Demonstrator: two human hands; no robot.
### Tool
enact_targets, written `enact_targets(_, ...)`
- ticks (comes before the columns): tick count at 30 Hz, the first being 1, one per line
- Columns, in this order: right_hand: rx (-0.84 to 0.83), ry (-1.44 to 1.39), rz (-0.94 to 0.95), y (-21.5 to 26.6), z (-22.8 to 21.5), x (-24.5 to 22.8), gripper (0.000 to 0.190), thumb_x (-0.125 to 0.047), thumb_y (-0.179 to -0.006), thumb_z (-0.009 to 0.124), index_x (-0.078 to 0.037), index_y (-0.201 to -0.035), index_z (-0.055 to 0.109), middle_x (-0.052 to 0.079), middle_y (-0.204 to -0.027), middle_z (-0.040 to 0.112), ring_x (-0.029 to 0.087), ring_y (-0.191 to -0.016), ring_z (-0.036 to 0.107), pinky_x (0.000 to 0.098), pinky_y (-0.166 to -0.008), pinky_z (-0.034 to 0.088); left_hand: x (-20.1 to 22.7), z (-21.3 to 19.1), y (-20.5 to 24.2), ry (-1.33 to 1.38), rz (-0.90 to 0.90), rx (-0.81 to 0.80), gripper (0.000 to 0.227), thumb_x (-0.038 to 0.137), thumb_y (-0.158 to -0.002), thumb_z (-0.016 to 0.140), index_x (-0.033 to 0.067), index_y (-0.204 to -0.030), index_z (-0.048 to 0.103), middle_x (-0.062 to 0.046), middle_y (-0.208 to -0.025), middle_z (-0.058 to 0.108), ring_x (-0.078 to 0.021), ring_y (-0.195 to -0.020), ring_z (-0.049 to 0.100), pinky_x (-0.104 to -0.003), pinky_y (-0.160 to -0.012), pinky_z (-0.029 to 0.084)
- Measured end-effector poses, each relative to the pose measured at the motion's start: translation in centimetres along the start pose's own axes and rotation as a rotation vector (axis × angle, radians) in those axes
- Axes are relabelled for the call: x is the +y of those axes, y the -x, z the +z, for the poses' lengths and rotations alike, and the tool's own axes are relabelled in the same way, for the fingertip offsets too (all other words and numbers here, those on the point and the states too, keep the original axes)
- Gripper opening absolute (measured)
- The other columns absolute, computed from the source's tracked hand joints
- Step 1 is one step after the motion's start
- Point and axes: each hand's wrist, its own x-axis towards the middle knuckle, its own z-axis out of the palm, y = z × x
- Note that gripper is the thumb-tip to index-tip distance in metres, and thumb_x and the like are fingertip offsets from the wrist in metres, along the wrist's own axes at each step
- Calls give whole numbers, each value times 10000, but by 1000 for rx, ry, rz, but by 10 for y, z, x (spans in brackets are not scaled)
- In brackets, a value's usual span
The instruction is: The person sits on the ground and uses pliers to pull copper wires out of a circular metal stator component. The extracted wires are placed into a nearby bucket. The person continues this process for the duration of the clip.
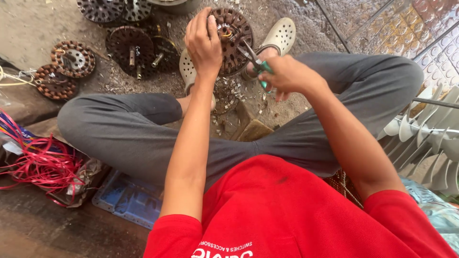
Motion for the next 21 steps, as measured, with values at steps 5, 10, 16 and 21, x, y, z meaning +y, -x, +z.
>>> enact_targets(5,323,50,-327,-7,6,5,282,-291,-1037,631,-40,-1147,700,192,-779,743,294,-708,767,431,-693,584,6,-2,0,-38,61,44,314,250,-1075,533,73,-1269,705,-139,-1284,722,-322,-1211,682,-444,-1087,509)
enact_targets(10,546,0,-528,-24,27,25,280,-298,-1044,640,-75,-1201,708,249,-834,699,429,-784,709,511,-728,556,8,-4,-5,-12,37,-5,296,237,-1077,543,84,-1271,705,-135,-1272,729,-314,-1192,695,-440,-1061,525)
enact_targets(16,527,52,-414,-29,39,21,307,-337,-1005,687,-87,-1181,718,243,-836,702,411,-758,711,498,-703,556,1,-5,-2,-5,60,-6,285,243,-1086,536,93,-1264,700,-119,-1211,749,-310,-1127,720,-436,-1017,558)
enact_targets(21,498,-25,-410,-42,46,33,294,-225,-949,709,-66,-1195,723,237,-889,709,409,-825,712,497,-764,549,3,2,-3,-3,2,-38,271,261,-1091,535,103,-1229,707,-114,-1151,760,-278,-1048,747,-396,-954,594)
